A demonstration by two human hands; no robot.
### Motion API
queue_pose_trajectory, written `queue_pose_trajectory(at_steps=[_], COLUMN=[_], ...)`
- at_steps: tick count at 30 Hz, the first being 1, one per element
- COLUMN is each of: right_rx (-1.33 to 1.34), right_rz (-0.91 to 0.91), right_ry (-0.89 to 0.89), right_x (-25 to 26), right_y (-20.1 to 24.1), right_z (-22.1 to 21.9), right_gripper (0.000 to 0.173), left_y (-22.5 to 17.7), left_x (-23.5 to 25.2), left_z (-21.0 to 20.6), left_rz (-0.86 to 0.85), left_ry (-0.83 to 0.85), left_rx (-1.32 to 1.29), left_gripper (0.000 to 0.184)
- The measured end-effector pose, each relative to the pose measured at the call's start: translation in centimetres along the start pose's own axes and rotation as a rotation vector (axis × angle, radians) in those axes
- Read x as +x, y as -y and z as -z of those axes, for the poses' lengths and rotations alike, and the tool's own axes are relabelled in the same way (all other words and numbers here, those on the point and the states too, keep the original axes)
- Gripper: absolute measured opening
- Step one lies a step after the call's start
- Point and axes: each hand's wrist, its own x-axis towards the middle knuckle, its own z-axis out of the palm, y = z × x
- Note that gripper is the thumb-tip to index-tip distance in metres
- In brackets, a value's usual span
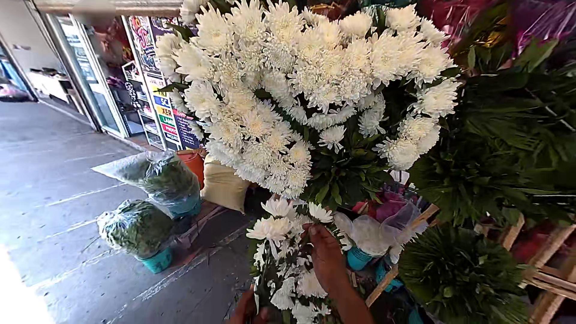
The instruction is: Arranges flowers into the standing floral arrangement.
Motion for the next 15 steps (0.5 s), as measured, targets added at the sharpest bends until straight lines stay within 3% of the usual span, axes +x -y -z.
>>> queue_pose_trajectory(at_steps=[3,6,7,8,12,14,15], right_rx=[0.035,0.132,0.164,0.188,0.232,0.231,0.218], right_rz=[0.118,0.177,0.174,0.164,0.086,0.038,0.015], right_ry=[-0.154,-0.192,-0.176,-0.151,0.003,0.099,0.148], right_x=[1.2,2.0,1.8,1.5,-0.7,-1.8,-2.2], right_y=[1.9,4.1,4.7,5.1,5.3,5.0,4.9], right_z=[0.4,0.4,0.1,-0.5,-3.7,-5.0,-5.5], right_gripper=[0.024,0.019,0.017,0.016,0.018,0.017,0.017], left_y=[0.6,0.5,0.2,-0.3,-2.7,-4.7,-5.8], left_x=[0.3,1.1,1.5,1.9,4.3,5.4,5.7], left_z=[2.5,5.0,5.3,5.2,2.2,0.7,0.0], left_rz=[-0.003,0.074,0.076,0.068,-0.071,-0.128,-0.160], left_ry=[-0.103,-0.176,-0.193,-0.208,-0.193,-0.115,-0.079], left_rx=[-0.134,0.016,0.062,0.086,0.073,0.012,-0.037], left_gripper=[0.042,0.078,0.082,0.077,0.031,0.028,0.036])
